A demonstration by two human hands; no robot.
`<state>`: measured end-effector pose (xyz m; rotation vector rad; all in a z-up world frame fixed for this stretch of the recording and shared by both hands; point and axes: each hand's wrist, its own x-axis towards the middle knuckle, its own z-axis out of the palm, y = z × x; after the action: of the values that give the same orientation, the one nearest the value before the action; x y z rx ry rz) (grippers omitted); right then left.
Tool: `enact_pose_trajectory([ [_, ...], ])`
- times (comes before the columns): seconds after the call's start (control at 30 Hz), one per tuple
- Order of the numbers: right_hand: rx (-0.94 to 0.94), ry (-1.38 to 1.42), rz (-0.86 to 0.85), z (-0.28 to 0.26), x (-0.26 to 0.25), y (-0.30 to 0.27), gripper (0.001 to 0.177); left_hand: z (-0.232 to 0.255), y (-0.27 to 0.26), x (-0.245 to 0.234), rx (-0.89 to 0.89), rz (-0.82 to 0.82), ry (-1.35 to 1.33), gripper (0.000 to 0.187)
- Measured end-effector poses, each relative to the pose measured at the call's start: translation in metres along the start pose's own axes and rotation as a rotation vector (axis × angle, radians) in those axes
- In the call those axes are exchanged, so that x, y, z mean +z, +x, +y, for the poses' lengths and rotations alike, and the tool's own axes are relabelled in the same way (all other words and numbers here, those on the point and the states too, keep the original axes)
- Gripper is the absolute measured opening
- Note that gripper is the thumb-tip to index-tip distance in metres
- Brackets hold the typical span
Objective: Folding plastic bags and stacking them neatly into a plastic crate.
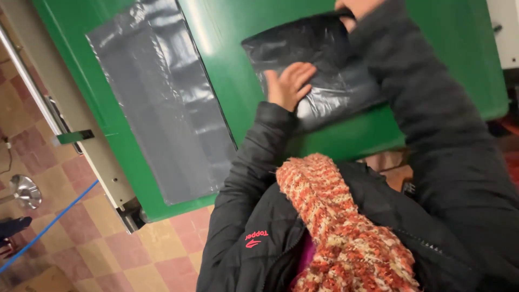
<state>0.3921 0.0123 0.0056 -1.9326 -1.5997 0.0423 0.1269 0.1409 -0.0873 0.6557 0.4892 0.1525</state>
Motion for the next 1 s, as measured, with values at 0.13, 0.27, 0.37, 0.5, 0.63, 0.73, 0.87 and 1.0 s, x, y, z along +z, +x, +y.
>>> enact_pose_trajectory([
  [0.13, -0.129, -0.189, 0.007, -0.049, -0.03, -0.063, 0.019, 0.011, -0.035, -0.028, 0.01, -0.144, -0.414, 0.113],
  [0.27, -0.184, -0.243, 0.064, -0.056, -0.006, -0.139, 0.022, -0.028, -0.044, -0.095, 0.05, 0.026, -0.411, 0.109],
  [0.37, -0.152, -0.3, 0.048, -0.054, 0.009, -0.166, 0.021, -0.032, -0.072, -0.085, 0.3, 0.087, 0.049, 0.084],
  [0.5, -0.133, -0.476, 0.064, -0.052, 0.023, -0.171, 0.013, 0.026, -0.157, 0.03, 0.725, 0.493, 1.271, 0.08],
  [0.63, -0.066, -0.805, -0.003, -0.129, 0.012, -0.133, 0.012, 0.018, -0.153, 0.032, 0.988, 0.171, 2.104, 0.05],
  [0.73, -0.008, -0.426, -0.48, -0.166, 0.036, -0.127, 0.032, 0.005, -0.124, 0.028, 0.668, -0.085, 2.367, 0.009],
  [0.87, -0.173, 0.084, -0.326, -0.15, 0.069, -0.161, 0.05, 0.006, -0.077, 0.049, 0.411, -0.549, 1.985, 0.02],
  [1.0, 0.347, 0.699, -0.258, -0.145, 0.066, -0.194, 0.047, -0.024, 0.026, -0.002, 0.361, -0.728, 1.47, 0.033],
])
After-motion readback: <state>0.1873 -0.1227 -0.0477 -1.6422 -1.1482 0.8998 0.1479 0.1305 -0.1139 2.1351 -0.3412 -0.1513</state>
